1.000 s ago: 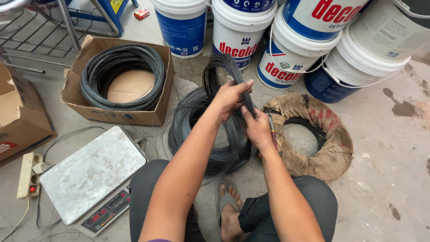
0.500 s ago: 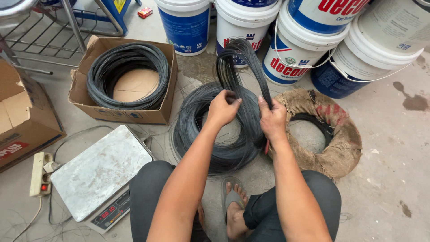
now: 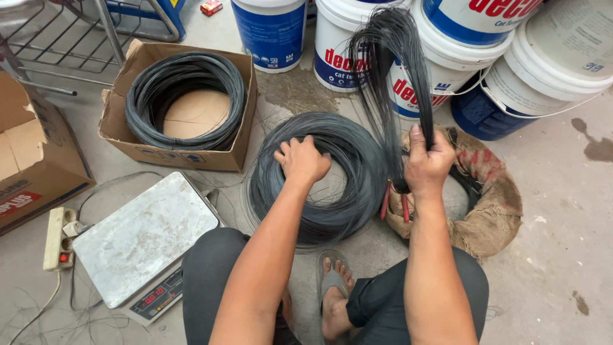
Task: The person handles a coil of black wire, placing it on a digital scale to weigh it. They then use pliers to cut a section of the wire from the coil and place the cut piece back on the scale.
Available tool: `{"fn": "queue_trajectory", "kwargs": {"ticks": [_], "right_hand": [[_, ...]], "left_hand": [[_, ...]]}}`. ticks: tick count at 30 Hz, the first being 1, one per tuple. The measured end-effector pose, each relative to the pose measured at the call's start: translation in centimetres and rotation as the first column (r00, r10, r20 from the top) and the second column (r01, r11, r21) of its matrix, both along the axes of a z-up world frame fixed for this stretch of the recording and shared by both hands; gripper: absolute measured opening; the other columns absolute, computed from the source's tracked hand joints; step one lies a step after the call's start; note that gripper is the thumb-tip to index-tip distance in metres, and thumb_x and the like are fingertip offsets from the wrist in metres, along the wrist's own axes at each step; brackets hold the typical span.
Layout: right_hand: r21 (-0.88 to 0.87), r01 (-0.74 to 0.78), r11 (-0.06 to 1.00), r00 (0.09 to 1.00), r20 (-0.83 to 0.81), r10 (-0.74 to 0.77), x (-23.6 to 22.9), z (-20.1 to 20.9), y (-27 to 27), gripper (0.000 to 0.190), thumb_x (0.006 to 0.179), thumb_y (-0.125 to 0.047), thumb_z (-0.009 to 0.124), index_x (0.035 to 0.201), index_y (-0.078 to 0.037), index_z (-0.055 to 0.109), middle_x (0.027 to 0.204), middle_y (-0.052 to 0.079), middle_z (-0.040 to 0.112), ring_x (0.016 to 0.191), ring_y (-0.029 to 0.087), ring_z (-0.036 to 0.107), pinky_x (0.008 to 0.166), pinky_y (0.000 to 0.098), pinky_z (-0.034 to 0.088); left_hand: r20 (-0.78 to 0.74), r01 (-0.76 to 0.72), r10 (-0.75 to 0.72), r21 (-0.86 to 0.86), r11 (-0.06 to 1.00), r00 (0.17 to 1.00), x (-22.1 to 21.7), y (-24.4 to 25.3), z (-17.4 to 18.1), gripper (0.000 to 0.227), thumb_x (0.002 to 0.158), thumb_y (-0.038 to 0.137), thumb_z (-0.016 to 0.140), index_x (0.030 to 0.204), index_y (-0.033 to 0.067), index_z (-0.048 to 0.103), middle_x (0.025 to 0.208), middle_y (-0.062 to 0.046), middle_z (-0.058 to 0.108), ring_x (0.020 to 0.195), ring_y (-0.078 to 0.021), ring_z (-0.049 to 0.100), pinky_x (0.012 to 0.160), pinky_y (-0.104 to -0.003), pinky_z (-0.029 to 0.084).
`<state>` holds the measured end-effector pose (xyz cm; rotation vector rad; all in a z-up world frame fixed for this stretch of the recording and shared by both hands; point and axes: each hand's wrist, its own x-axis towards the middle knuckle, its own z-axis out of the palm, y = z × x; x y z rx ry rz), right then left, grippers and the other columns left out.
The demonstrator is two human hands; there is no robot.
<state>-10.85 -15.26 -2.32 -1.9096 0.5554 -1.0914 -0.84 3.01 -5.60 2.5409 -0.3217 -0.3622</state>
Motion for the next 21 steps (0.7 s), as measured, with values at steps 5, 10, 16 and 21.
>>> {"fn": "queue_trajectory", "kwargs": {"ticks": [5, 10, 16, 21], "right_hand": [[-0.007, 0.049, 0.999, 0.998, 0.048, -0.048, -0.2, -0.8, -0.5, 0.026, 0.091, -0.021, 0.065, 0.068, -0.011, 0.059, 0.050, 0.002, 0.046, 0.049, 0.011, 0.043, 0.049, 0.0237, 0.035], [0.085, 0.046, 0.995, 0.993, 0.104, -0.054, 0.2, -1.8, 1.9, 0.028, 0.091, -0.019, 0.062, 0.065, -0.011, 0.054, 0.050, 0.000, 0.045, 0.050, 0.010, 0.039, 0.050, 0.0225, 0.032], [0.086, 0.087, 0.993, 0.993, 0.072, -0.093, 0.1, -2.3, 4.6, 0.026, 0.087, -0.016, 0.063, 0.064, -0.005, 0.058, 0.051, 0.008, 0.049, 0.051, 0.015, 0.042, 0.049, 0.0285, 0.036], [0.071, 0.125, 0.990, 0.991, 0.030, -0.127, -0.5, -3.4, 4.2, 0.027, 0.086, -0.018, 0.063, 0.065, -0.002, 0.058, 0.052, 0.013, 0.048, 0.052, 0.019, 0.044, 0.050, 0.0319, 0.036]], "left_hand": [[-0.018, -0.028, 0.028, 0.029, 0.999, 0.999, 0.3, 0.5, 1.7, 0.053, 0.073, 0.039, 0.054, 0.115, 0.0064, 0.053, 0.122, -0.023, 0.045, 0.128, -0.0423, 0.024, 0.102, -0.058, 0.011], [-0.037, 0.005, -0.009, -0.100, 0.995, 0.999, -0.4, -0.1, 3.8, 0.049, 0.073, 0.033, 0.054, 0.114, 0.0078, 0.056, 0.120, -0.021, 0.050, 0.129, -0.0414, 0.026, 0.102, -0.061, 0.008], [0.093, 0.060, -0.041, -0.213, 0.975, 0.995, -0.4, -1.9, 3.7, 0.043, 0.075, 0.041, 0.053, 0.108, 0.0150, 0.059, 0.113, -0.012, 0.057, 0.124, -0.0319, 0.036, 0.101, -0.058, 0.016], [0.351, 0.085, 0.021, -0.284, 0.955, 0.936, -0.2, -2.2, 4.6, 0.031, 0.072, 0.038, 0.057, 0.097, 0.0198, 0.061, 0.098, -0.005, 0.061, 0.116, -0.0270, 0.043, 0.097, -0.056, 0.023]]}}
